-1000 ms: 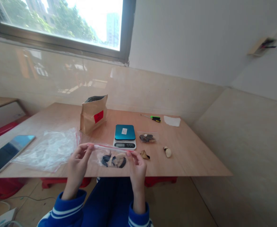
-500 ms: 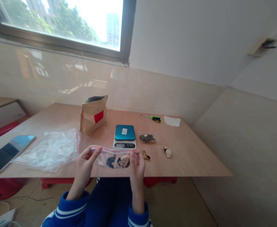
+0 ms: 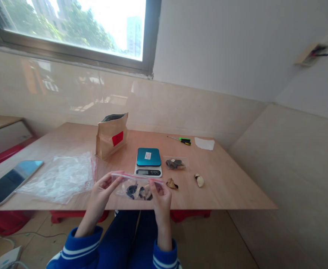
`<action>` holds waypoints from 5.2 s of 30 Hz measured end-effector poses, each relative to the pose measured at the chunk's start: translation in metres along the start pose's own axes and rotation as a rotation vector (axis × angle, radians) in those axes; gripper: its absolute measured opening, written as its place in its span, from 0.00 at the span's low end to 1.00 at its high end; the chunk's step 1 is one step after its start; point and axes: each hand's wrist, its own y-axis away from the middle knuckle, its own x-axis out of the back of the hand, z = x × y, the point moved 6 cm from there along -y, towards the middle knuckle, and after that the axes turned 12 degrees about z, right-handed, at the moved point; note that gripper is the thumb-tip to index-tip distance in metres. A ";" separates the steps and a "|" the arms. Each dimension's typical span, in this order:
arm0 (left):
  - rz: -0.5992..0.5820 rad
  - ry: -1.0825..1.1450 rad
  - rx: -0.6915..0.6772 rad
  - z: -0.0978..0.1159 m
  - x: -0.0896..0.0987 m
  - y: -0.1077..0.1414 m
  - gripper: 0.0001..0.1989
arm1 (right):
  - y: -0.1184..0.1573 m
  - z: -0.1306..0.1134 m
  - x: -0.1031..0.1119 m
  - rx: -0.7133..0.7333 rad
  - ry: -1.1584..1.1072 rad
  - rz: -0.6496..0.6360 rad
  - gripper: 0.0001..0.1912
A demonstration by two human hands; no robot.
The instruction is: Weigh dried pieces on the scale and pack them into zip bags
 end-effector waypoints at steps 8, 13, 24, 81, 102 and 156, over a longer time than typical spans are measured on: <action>0.013 -0.028 0.040 0.002 0.005 -0.002 0.13 | -0.001 -0.007 0.003 0.073 0.078 -0.140 0.14; -0.016 -0.056 0.039 0.004 0.006 -0.002 0.13 | 0.000 -0.016 0.004 0.139 0.104 -0.141 0.13; 0.062 -0.096 -0.016 0.003 0.010 0.002 0.11 | 0.004 -0.022 0.002 0.268 0.092 -0.054 0.09; -0.039 -0.070 -0.002 0.002 -0.006 0.008 0.12 | 0.013 -0.005 -0.019 -0.073 -0.053 -0.252 0.11; -0.144 -0.039 -0.124 0.012 -0.014 0.013 0.08 | 0.022 -0.005 -0.022 -0.184 -0.135 -0.376 0.14; 0.329 -0.062 0.239 -0.022 0.022 0.003 0.28 | 0.034 0.001 -0.030 -0.275 -0.104 -0.591 0.32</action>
